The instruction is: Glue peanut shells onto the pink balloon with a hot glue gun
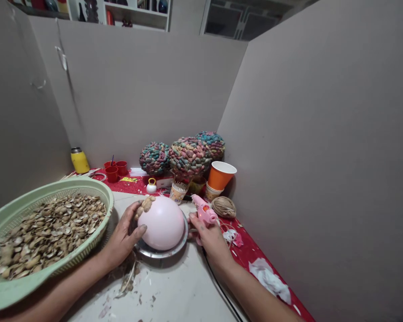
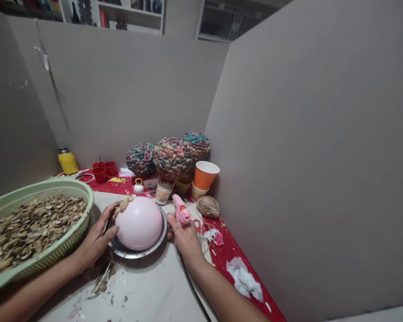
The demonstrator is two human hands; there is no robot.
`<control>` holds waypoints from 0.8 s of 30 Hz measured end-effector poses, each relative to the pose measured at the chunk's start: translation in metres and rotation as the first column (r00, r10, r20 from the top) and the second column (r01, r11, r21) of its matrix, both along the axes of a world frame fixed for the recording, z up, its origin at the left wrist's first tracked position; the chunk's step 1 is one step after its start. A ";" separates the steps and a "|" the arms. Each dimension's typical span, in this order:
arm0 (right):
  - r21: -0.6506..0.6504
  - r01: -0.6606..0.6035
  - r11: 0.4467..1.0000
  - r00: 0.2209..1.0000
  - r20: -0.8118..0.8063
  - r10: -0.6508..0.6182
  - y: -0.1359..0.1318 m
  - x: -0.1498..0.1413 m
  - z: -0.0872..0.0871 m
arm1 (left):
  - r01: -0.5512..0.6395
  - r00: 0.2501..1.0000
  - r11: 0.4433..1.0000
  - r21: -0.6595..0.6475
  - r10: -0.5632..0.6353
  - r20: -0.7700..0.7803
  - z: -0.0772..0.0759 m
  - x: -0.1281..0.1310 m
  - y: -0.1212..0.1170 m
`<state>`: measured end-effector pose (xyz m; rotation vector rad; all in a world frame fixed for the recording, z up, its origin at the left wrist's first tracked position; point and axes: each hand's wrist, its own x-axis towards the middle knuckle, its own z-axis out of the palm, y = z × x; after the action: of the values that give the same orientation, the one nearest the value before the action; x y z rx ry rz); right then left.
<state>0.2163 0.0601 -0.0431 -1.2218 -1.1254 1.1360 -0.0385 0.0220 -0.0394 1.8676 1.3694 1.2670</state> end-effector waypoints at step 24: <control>0.237 -0.179 0.955 0.979 0.136 0.150 -0.037 -0.003 0.020 | -0.013 0.999 0.999 0.032 0.012 0.038 0.006 0.004 0.002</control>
<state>0.2135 0.0227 -0.0227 -1.0232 -1.4348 1.0195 -0.0349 0.0242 -0.0335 1.8493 1.3508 1.3312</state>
